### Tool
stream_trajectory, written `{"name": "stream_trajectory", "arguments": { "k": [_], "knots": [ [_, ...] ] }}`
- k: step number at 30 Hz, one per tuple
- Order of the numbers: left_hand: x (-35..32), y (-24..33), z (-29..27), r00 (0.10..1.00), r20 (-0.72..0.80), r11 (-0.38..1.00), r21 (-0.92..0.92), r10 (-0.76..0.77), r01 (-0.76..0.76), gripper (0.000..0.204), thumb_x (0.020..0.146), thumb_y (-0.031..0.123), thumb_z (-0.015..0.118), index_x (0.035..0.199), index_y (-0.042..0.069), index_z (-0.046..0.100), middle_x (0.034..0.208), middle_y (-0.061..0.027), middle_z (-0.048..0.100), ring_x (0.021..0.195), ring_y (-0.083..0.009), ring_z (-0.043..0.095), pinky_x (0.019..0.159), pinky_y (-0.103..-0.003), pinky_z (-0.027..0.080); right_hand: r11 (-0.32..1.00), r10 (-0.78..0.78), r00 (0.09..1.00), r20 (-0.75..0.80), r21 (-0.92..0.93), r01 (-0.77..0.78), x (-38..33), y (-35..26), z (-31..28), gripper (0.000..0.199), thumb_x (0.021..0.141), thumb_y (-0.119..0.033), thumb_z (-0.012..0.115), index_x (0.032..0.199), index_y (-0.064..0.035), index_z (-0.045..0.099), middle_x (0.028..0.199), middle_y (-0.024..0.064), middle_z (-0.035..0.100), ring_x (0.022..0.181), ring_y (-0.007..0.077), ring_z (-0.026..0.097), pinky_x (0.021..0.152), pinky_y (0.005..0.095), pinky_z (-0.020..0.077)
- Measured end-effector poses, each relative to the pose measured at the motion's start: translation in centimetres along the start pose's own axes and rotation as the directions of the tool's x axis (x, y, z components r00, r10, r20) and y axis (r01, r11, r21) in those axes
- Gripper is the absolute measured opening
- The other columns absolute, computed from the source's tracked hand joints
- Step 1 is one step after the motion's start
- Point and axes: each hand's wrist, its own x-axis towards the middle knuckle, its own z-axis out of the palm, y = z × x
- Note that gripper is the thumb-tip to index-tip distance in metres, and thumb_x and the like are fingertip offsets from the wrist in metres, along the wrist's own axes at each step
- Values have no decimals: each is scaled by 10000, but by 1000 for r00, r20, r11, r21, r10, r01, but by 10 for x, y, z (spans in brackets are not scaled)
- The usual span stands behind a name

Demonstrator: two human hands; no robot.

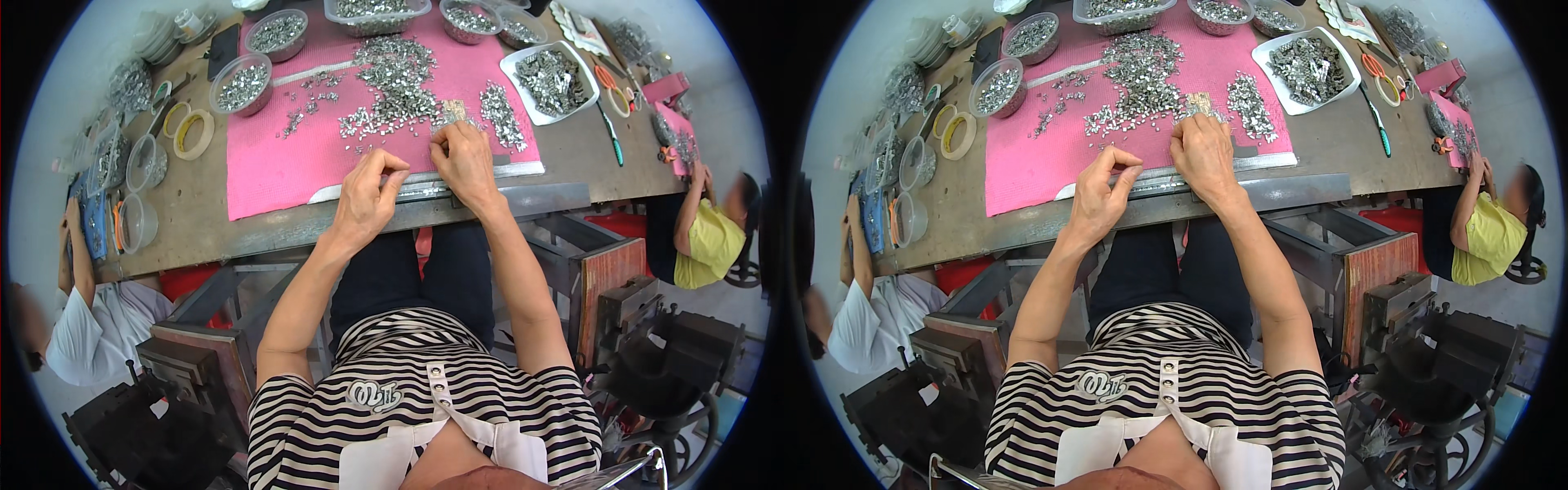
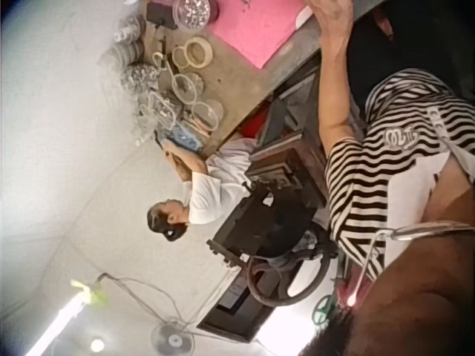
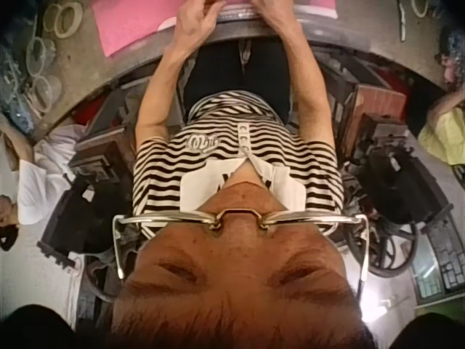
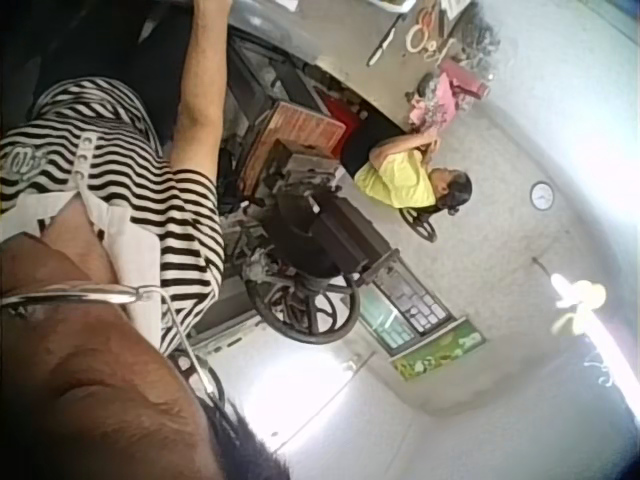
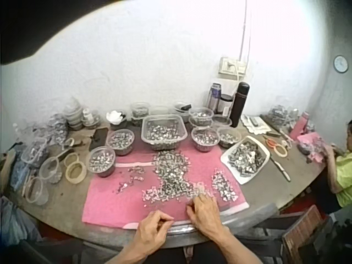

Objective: The person sits at a workbench and repeatedly picks up small silver metal pieces from a pink mat. They place each piece into a metal jig and press it down with a flat tool to shape or flatten it. The processed pieces are then placed into a pile on the mat. The person continues this repetitive assembly process throughout the clip.

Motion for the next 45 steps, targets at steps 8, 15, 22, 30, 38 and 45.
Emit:
{"name": "stream_trajectory", "arguments": {
  "k": [8,15,22,30,38,45],
  "knots": [
    [-10,3,6,997,74,1000,-17,-3,4,89,942,37,701,1005,-6,653,955,-116,724,897,-245,699,834,-368,541,999,-22,994,107,31,19,3,2,-8,68,852,-105,721,856,-41,697,839,126,662,863,323,662,822,453,452],
    [-11,2,14,985,44,979,112,168,-172,96,907,11,699,991,0,654,962,-125,667,887,-308,625,801,-396,496,918,24,995,98,392,-61,-20,-16,-35,76,909,-76,703,929,-4,684,888,123,681,853,315,661,772,422,475],
    [-12,4,20,980,45,966,170,192,-197,128,903,-18,683,1018,-9,627,955,-139,628,894,-325,616,794,-424,487,863,9,998,66,503,-41,-51,-24,-33,69,898,8,698,939,20,644,947,128,673,894,305,651,814,408,507],
    [-12,2,21,985,29,973,153,169,-172,97,916,-39,641,1004,-24,601,944,-157,599,867,-333,604,774,-426,484,891,-25,998,50,455,0,-51,-22,-29,88,879,16,708,929,10,635,951,124,667,889,307,634,816,402,492],
    [-12,1,22,985,31,972,156,172,-175,98,918,-7,642,1006,-14,598,941,-154,591,873,-342,594,787,-436,479,918,-95,995,-3,386,89,-52,-22,-29,108,863,15,725,933,-3,645,951,113,666,903,306,640,821,402,491],
    [-13,2,26,983,18,963,199,185,-185,108,907,10,661,1001,5,609,931,-139,601,889,-342,604,799,-441,477,944,-296,950,-100,123,307,-57,-25,-30,146,850,-11,746,988,-23,697,992,83,709,915,279,663,875,383,466]
  ]
}}
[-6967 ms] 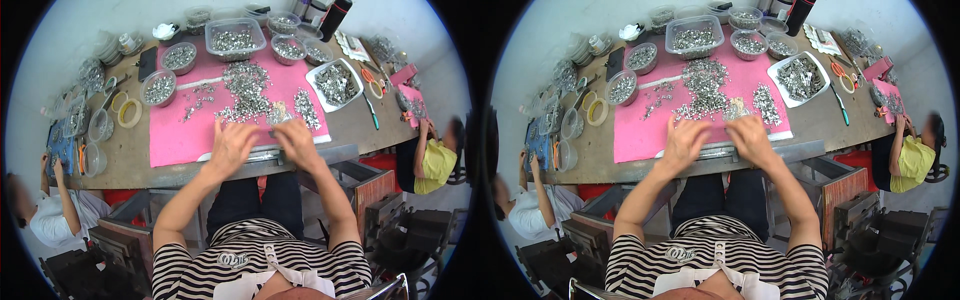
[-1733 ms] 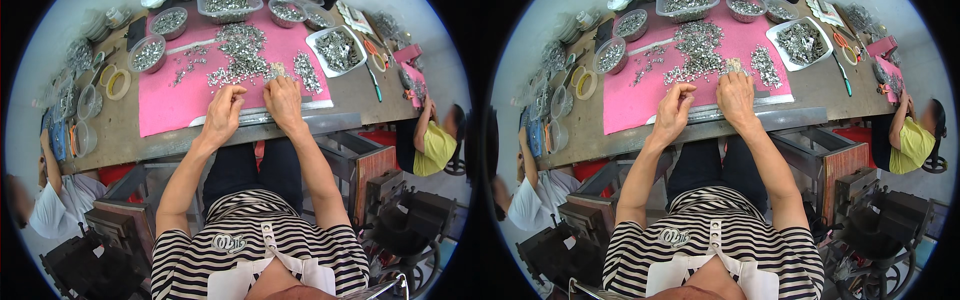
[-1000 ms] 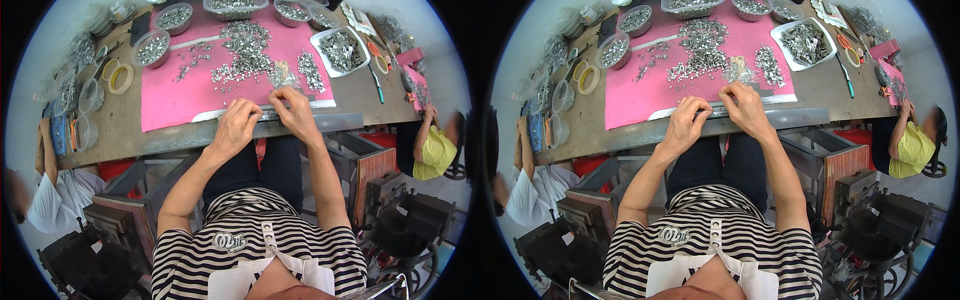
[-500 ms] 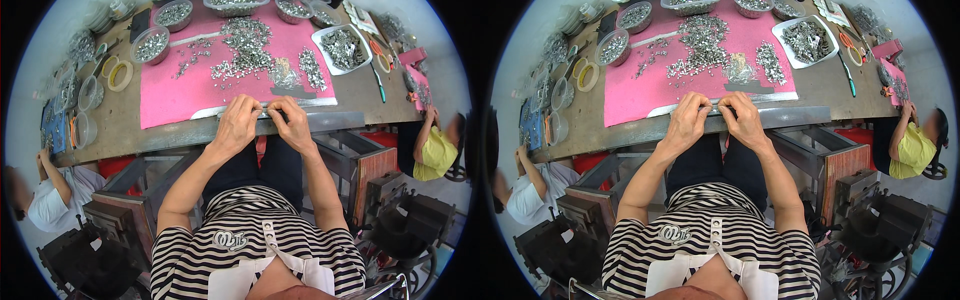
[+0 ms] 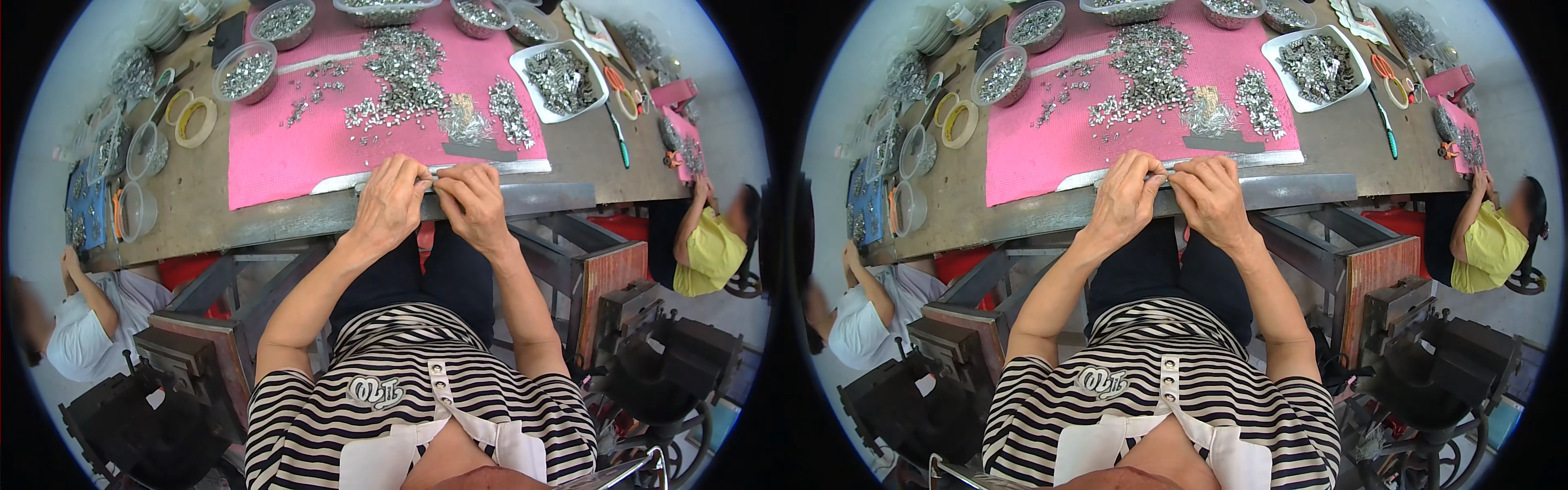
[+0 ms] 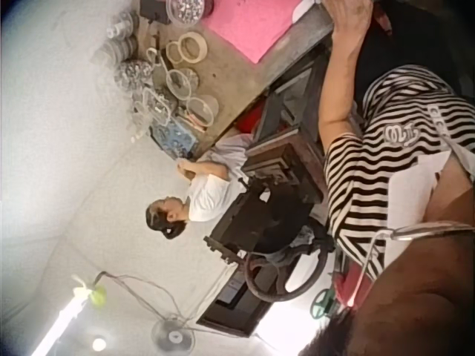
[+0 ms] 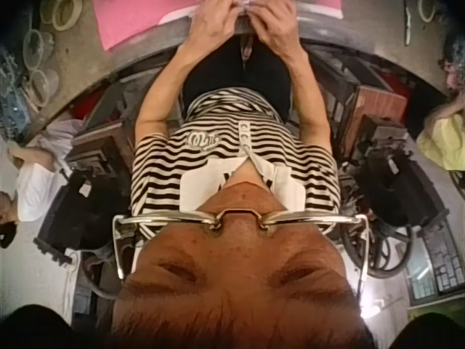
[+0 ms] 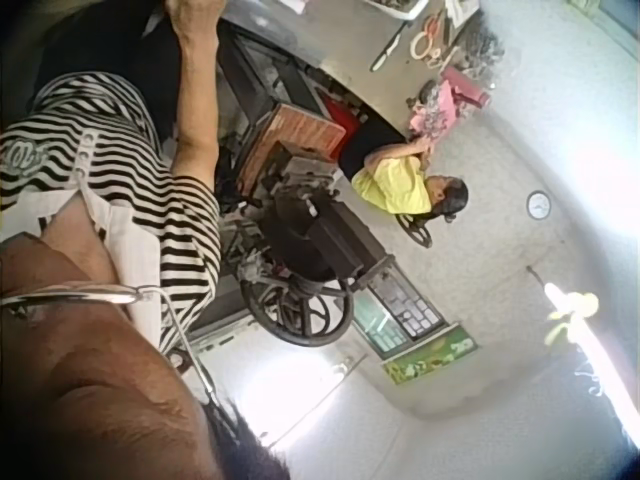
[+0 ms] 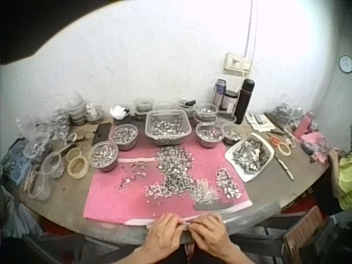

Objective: The person sits at a workbench and repeatedly picks up small silver metal pieces from a pink mat. They place each piece into a metal jig and press it down with a flat tool to shape or flatten it. The processed pieces are then placed into a pile on the mat. The person continues this repetitive assembly process throughout the clip.

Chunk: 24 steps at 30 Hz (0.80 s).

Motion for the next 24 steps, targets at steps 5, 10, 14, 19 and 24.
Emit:
{"name": "stream_trajectory", "arguments": {
  "k": [5,10,14,19,24],
  "knots": [
    [0,2,0,1000,14,999,43,22,-23,113,899,24,686,986,20,614,921,-122,608,873,-330,609,788,-431,472,901,348,937,-37,291,-323,-12,12,4,109,922,-19,708,1026,-14,742,975,92,741,892,232,689,843,342,499],
    [1,1,2,1000,12,998,61,24,-25,111,896,34,693,977,29,616,914,-115,607,872,-326,609,789,-431,468,868,416,909,-12,302,-393,-12,13,5,90,955,-36,696,1029,-11,741,967,87,741,896,201,681,822,320,510],
    [2,2,2,999,14,997,75,29,-30,105,899,42,692,973,35,617,913,-112,608,868,-322,608,784,-427,461,867,418,909,-9,304,-395,-12,13,4,85,953,-37,697,1023,-15,740,964,86,740,899,198,674,831,320,505],
    [1,1,4,999,-5,996,77,38,-38,82,895,66,673,948,48,613,899,-94,583,868,-312,582,785,-435,448,865,419,908,-15,308,-395,-12,13,5,84,946,-31,699,1017,-16,740,966,86,742,897,201,672,837,322,503],
    [1,1,3,999,6,995,85,45,-45,104,895,45,688,969,36,617,902,-110,603,860,-319,604,784,-425,454,866,420,907,-17,307,-395,-12,13,4,84,941,-26,695,1010,-16,741,960,84,741,893,202,670,836,323,502]
  ]
}}
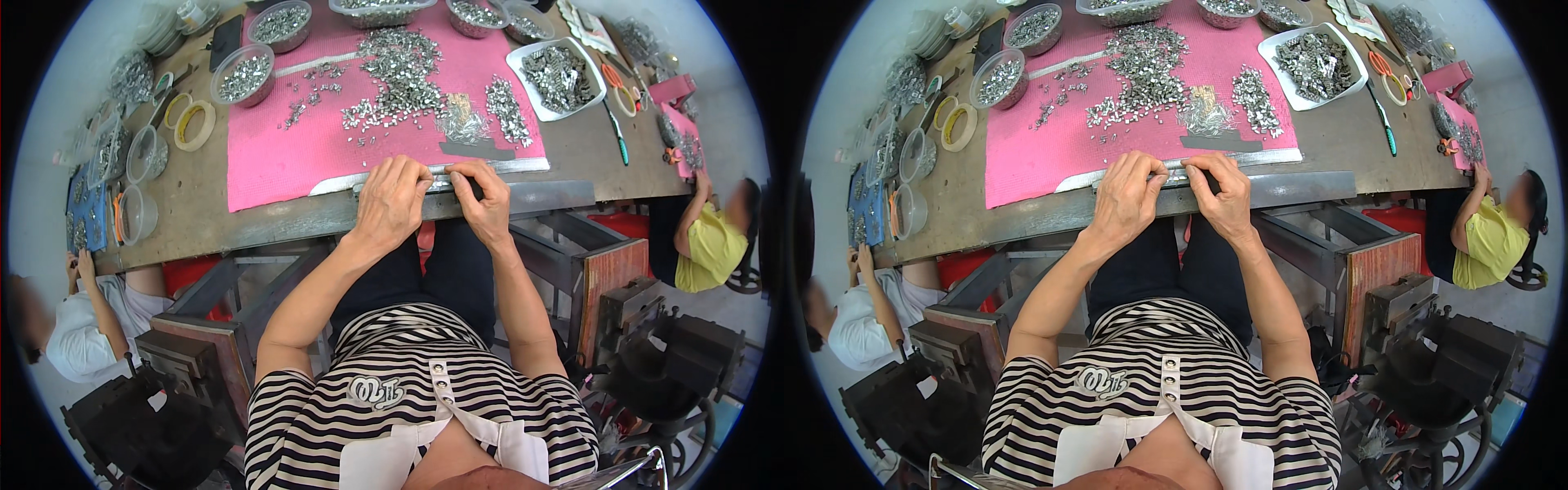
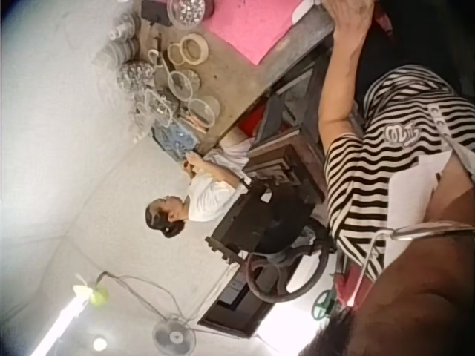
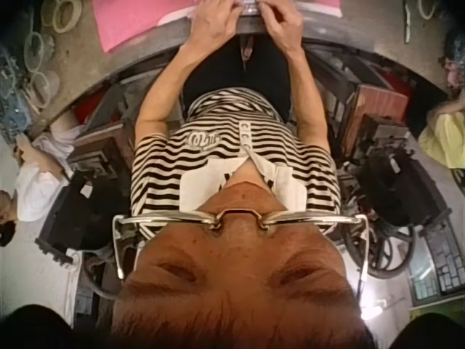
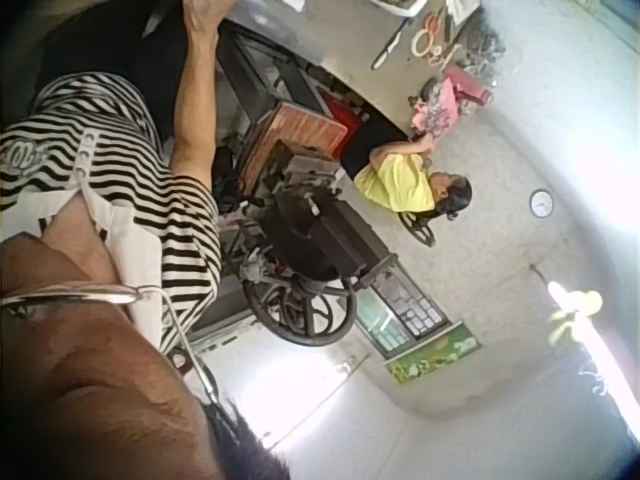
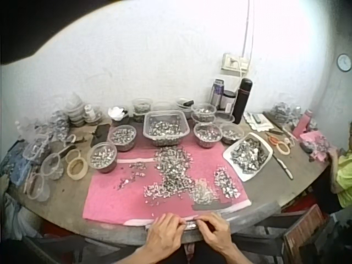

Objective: The person sits at a workbench and repeatedly picks up small silver metal pieces from a pink mat. They place each piece into a metal jig and press it down with a flat tool to shape or flatten it. The processed pieces are then placed into a pile on the mat. The person continues this repetitive assembly process throughout the clip.

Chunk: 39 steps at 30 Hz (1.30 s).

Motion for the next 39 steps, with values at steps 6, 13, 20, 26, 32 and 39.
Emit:
{"name": "stream_trajectory", "arguments": {
  "k": [6,13,20,26,32,39],
  "knots": [
    [0,2,3,1000,-12,1000,27,16,-15,109,888,28,682,967,26,608,896,-116,595,858,-333,599,785,-437,458,1000,-2,1000,-4,-4,2,0,0,1,85,936,-21,696,1007,-17,742,955,88,739,880,208,667,831,326,503],
    [0,1,2,1000,-11,1000,8,29,-29,108,886,9,674,969,17,606,897,-133,594,851,-339,598,780,-441,472,1000,-11,1000,-24,-2,11,0,-2,1,91,930,-23,701,1006,-21,751,949,90,739,872,215,670,819,333,507],
    [1,1,-3,1000,18,998,-67,-14,15,109,892,-9,668,985,6,612,906,-142,606,858,-348,607,772,-443,481,1000,-12,1000,-12,-11,12,1,-3,0,98,928,-25,701,1011,-23,752,947,90,738,869,220,669,818,331,504],
    [1,1,2,1000,2,1000,-11,18,-18,108,891,-13,662,979,5,603,912,-141,604,861,-350,606,770,-447,481,1000,-22,1000,-13,-10,22,0,-1,0,102,929,-30,697,1016,-27,750,946,89,734,864,219,665,817,332,497],
    [1,10,-1,998,-3,995,74,61,-61,124,865,-15,673,962,18,603,928,-125,612,880,-342,612,843,-464,494,999,-39,999,-19,-5,38,1,-2,2,98,926,-20,694,1010,-25,746,945,92,732,869,227,666,829,336,493],
    [-4,8,7,994,-88,987,156,60,-46,142,818,59,743,916,55,641,920,-91,651,915,-294,631,1039,-564,430,999,-21,998,52,-24,23,17,-12,0,80,919,-54,699,983,-34,743,842,85,699,784,239,657,768,358,454]
  ]
}}
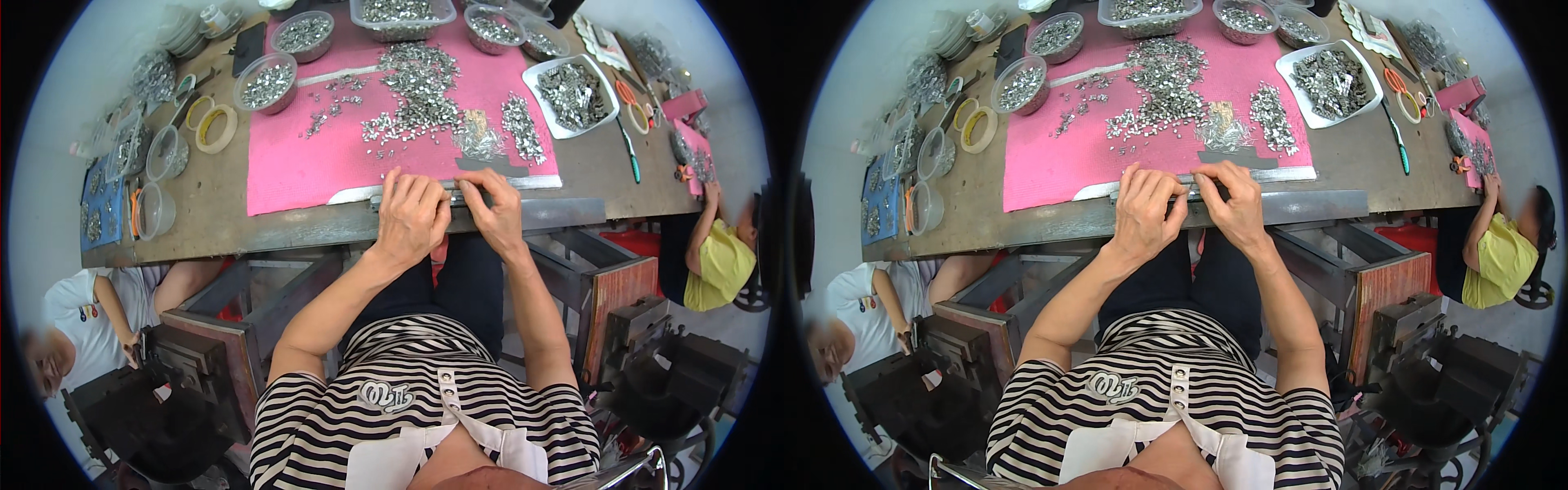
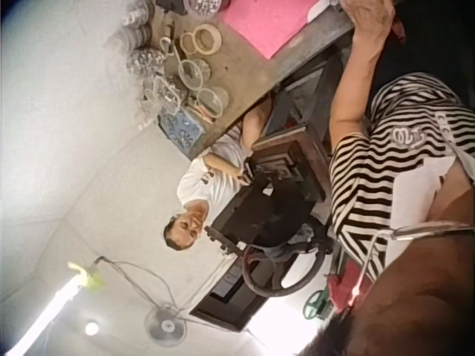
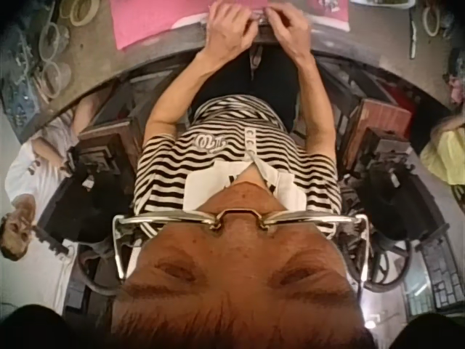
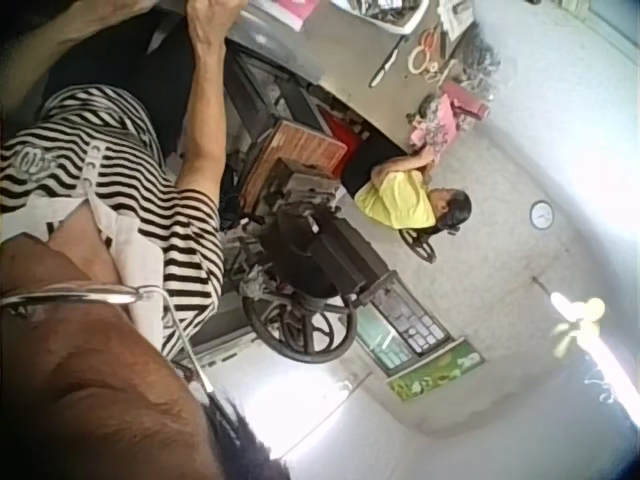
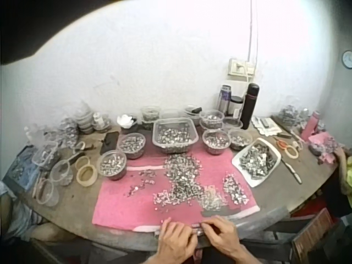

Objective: The person sits at a workbench and repeatedly picks up small silver metal pieces from a pink mat. They place each piece into a metal jig and press it down with a flat tool to shape or flatten it. The processed pieces are then placed into a pile on the mat. The person continues this repetitive assembly process throughout the clip.

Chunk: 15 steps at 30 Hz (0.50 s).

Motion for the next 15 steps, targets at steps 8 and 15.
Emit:
{"name": "stream_trajectory", "arguments": {
  "k": [8,15],
  "knots": [
    [-10,1,-5,999,27,1000,0,-26,26,167,857,99,766,987,48,674,950,-98,671,961,-304,631,1111,-581,363,961,-212,936,281,-114,252,80,-3,53,106,868,-113,742,908,-19,769,830,128,694,799,306,675,730,414,490],
    [-10,-30,-40,997,-55,996,-76,-47,43,158,872,101,756,1022,69,719,981,-96,692,967,-298,632,1018,-529,425,841,-400,863,309,-250,479,85,11,78,96,837,-154,761,836,-72,712,835,69,644,852,275,601,792,416,420]
  ]
}}
